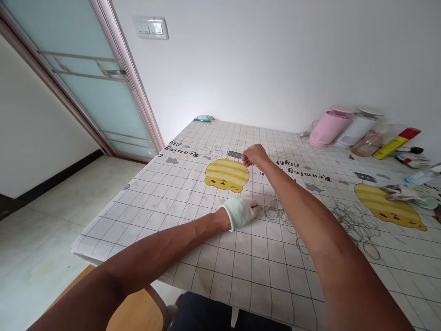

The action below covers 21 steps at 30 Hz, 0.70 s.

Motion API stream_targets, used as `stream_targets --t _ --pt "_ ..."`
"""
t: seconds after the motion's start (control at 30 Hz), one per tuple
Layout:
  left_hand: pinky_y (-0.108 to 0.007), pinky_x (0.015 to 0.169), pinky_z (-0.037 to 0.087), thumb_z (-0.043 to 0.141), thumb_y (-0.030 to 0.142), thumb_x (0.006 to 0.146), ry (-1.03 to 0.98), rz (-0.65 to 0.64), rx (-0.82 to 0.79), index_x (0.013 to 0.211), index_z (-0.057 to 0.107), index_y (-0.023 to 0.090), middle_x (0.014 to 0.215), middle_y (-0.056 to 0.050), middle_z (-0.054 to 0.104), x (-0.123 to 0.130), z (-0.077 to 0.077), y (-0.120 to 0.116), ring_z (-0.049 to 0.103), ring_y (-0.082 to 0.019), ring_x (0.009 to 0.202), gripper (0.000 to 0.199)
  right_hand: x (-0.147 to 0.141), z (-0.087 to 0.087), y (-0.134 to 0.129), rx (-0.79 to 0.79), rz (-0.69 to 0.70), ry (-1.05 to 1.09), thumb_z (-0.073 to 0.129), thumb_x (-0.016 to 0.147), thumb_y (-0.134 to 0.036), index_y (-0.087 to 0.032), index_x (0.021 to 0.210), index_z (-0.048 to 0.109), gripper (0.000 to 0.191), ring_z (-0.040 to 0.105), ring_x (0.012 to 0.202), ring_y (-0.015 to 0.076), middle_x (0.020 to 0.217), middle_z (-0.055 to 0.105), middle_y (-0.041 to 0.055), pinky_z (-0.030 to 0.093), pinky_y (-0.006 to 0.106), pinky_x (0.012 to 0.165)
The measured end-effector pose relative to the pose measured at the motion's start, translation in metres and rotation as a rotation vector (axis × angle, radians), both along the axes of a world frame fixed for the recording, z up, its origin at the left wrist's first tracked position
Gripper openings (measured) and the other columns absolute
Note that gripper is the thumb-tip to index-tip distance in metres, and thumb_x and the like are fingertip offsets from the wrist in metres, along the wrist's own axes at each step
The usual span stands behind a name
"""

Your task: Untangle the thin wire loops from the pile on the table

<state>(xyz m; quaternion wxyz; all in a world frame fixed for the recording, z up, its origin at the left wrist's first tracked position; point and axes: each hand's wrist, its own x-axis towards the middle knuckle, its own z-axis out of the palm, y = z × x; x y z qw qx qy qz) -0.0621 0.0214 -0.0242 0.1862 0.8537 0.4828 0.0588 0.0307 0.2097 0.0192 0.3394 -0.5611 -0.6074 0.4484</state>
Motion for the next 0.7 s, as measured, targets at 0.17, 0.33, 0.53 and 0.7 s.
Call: stream_targets --t 0.17,0.33,0.53,0.7 --pt "-0.049 0.087 0.056 0.042 0.041 0.104 -0.033 0.071 -0.131 0.113 0.078 0.025 0.111 -0.011 0.074 0.004 0.003 0.002 0.067 -0.033 0.106 0.040 -0.016 -0.007 0.021 -0.039 0.013 -0.020 0.079 0.090 -0.015 -0.012 0.078 0.065 0.019 0.066 0.047 0.0165 0.059 0.068 0.0089 0.056 0.026 0.044" --pt "-0.049 0.091 0.056 0.038 0.047 0.104 -0.075 0.116 -0.163 0.103 0.078 0.024 0.112 -0.010 0.075 0.003 0.010 -0.003 0.068 -0.032 0.108 0.046 -0.039 -0.015 0.035 -0.083 0.016 -0.065 0.078 0.090 -0.013 -0.012 0.079 0.063 0.018 0.065 0.048 0.0163 0.059 0.067 0.0083 0.056 0.025 0.046" --pt "-0.050 0.091 0.055 0.040 0.046 0.104 -0.089 0.108 -0.156 0.108 0.078 0.026 0.113 -0.010 0.075 0.002 0.011 -0.005 0.067 -0.033 0.108 0.043 -0.055 -0.022 0.047 -0.175 -0.013 -0.135 0.079 0.089 -0.012 -0.011 0.090 0.061 0.018 0.066 0.049 0.0196 0.058 0.066 0.0085 0.055 0.027 0.044" --pt "-0.044 0.083 0.057 0.039 0.048 0.103 -0.079 0.097 -0.177 0.102 0.078 0.022 0.106 -0.012 0.076 0.005 0.002 0.004 0.071 -0.032 0.099 0.048 -0.060 -0.024 0.055 -0.235 -0.062 -0.174 0.078 0.092 -0.020 -0.010 0.098 0.060 0.021 0.065 0.050 0.0187 0.057 0.065 0.0071 0.056 0.027 0.046"
